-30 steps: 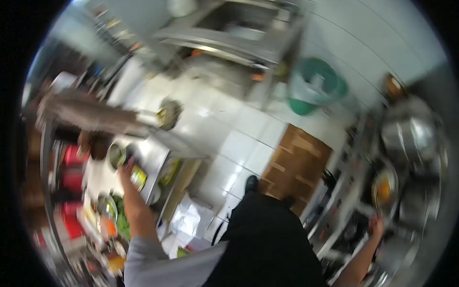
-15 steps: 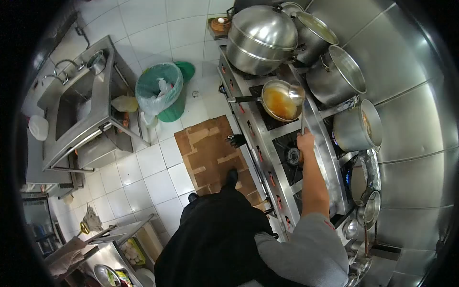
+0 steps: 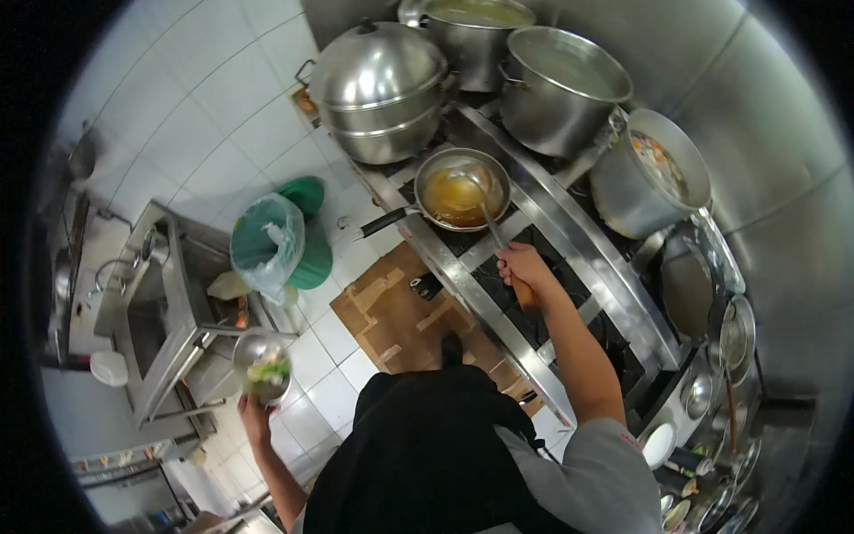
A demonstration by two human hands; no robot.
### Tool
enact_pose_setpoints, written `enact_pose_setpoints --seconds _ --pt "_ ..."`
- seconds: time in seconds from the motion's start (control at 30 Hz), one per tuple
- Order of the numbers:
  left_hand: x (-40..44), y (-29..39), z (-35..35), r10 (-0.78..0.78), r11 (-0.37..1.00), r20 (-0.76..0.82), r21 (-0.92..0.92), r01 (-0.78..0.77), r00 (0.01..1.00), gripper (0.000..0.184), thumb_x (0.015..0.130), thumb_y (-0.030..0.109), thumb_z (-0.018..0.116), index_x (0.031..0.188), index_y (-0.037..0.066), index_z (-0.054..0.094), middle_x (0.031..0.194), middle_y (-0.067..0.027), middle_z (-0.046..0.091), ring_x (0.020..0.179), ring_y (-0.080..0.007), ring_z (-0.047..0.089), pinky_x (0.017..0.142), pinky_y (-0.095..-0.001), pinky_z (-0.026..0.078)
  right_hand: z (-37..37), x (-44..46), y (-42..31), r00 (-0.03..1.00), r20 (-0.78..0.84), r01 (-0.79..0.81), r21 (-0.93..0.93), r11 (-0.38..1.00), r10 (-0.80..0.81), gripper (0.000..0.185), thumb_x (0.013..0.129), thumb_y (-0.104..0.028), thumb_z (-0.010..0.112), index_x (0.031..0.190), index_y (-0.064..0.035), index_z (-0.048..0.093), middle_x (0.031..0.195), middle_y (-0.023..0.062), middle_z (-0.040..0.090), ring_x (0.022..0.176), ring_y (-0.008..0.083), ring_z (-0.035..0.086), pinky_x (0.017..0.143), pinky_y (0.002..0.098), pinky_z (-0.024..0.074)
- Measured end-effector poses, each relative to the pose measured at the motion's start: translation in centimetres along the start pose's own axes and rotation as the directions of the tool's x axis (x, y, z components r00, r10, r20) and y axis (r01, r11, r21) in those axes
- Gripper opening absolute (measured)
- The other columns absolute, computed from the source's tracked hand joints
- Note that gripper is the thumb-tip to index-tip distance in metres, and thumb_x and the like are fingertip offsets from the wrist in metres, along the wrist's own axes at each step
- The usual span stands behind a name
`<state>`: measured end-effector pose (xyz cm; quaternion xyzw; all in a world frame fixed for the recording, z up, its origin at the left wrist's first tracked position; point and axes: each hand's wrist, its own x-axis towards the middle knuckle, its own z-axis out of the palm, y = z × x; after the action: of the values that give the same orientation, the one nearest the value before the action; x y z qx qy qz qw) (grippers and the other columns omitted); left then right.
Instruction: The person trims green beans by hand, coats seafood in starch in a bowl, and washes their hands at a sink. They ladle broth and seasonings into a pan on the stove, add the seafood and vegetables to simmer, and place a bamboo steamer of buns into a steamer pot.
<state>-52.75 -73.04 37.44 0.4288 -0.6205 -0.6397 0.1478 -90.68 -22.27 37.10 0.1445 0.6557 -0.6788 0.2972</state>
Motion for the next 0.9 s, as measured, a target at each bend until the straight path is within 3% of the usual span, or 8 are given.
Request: enact_pose_setpoints --seconds 0.07,0.13,0.23,0.43,0.5,0.53,0.73,0.9 --pt "3.5 4.5 8.6 0.017 1.0 0.136 -0.018 -0.015 0.991 0.025 0.092 0.016 0.05 0.106 -0.004 0.057 0.089 -0.0109 0.062 0.075 -0.0195 0.064 0.055 -0.0329 0.057 -1.1 -0.2 0.2 0.999 -0.011 0.034 -0.125 0.992 -0.036 0.018 0.089 -0.016 0.06 0.096 0.0003 0.055 0.063 0.0096 0.056 0.05 0.019 0.054 0.05 0.0326 0.0472" --pt "7.9 6.3 15.3 0.044 0.999 0.328 0.011 -0.051 0.944 0.026 0.091 0.015 0.049 0.104 -0.007 0.056 0.088 -0.013 0.062 0.074 -0.0217 0.065 0.056 -0.0333 0.058 -0.8 -2.2 -0.3 0.918 -0.091 0.241 -0.644 0.726 -0.385 0.039 0.085 -0.015 0.062 0.118 0.0021 0.054 0.076 0.0235 0.063 0.064 0.0354 0.063 0.061 0.0405 0.0516" --pt "12.6 8.9 26.0 0.093 0.99 0.488 0.051 -0.135 0.868 0.025 0.091 0.012 0.048 0.101 -0.01 0.056 0.089 -0.0157 0.063 0.07 -0.0232 0.066 0.053 -0.0336 0.059 -0.7 -4.1 0.1 0.817 -0.085 0.232 -0.857 0.46 -0.57 0.056 0.082 -0.016 0.064 0.132 0.0017 0.046 0.09 0.031 0.062 0.082 0.0455 0.063 0.074 0.0455 0.0508" --pt "15.5 12.4 43.6 0.192 0.95 0.673 0.056 -0.307 0.714 0.021 0.088 0.011 0.053 0.096 -0.008 0.057 0.083 -0.0178 0.065 0.072 -0.0287 0.068 0.056 -0.0366 0.058 1.5 -6.5 4.1 0.733 -0.196 0.325 -0.74 0.588 -0.652 0.056 0.081 -0.016 0.066 0.133 -0.002 0.048 0.095 0.0304 0.063 0.09 0.045 0.062 0.079 0.0446 0.0504" --pt "17.9 10.7 48.3 0.524 0.432 0.682 0.303 -0.849 0.51 0.017 0.086 0.011 0.054 0.093 -0.005 0.056 0.088 -0.0219 0.064 0.075 -0.0391 0.065 0.066 -0.0445 0.055 4.1 -7.5 2.7 0.848 -0.345 0.14 -0.587 0.798 -0.402 0.055 0.082 -0.017 0.066 0.132 -0.0011 0.049 0.099 0.0313 0.062 0.095 0.0425 0.063 0.081 0.0415 0.0503" --pt "17.4 10.6 49.7 0.662 0.207 0.675 0.252 -0.945 0.325 0.016 0.085 0.011 0.055 0.094 -0.003 0.054 0.105 -0.0251 0.059 0.082 -0.0458 0.06 0.074 -0.0495 0.051 5.1 -7.1 2.9 0.834 -0.379 0.128 -0.574 0.809 -0.401 0.055 0.082 -0.017 0.066 0.132 -0.0011 0.049 0.099 0.0313 0.062 0.095 0.0425 0.063 0.081 0.0415 0.0503" --pt "18.8 8.1 56.2 0.466 0.086 0.859 0.193 -0.977 0.211 0.017 0.086 0.008 0.053 0.101 0.001 0.054 0.13 -0.0229 0.046 0.09 -0.0406 0.062 0.072 -0.0492 0.052 10.0 -4.9 3.9 0.804 -0.499 0.106 -0.416 0.903 -0.325 0.053 0.082 -0.015 0.062 0.13 0.0033 0.049 0.11 0.0307 0.06 0.104 0.0427 0.06 0.088 0.0406 0.0478" --pt "22.0 7.2 59.2 0.551 -0.21 0.81 -0.098 -0.973 -0.2 0.014 0.087 0.01 0.053 0.098 0.002 0.054 0.133 -0.0184 0.047 0.077 -0.0357 0.066 0.066 -0.0457 0.055 12.5 -2.6 4.8 0.775 -0.579 0.04 -0.354 0.934 -0.252 0.053 0.082 -0.015 0.061 0.13 0.0034 0.05 0.113 0.031 0.059 0.109 0.0435 0.057 0.092 0.0423 0.0462"
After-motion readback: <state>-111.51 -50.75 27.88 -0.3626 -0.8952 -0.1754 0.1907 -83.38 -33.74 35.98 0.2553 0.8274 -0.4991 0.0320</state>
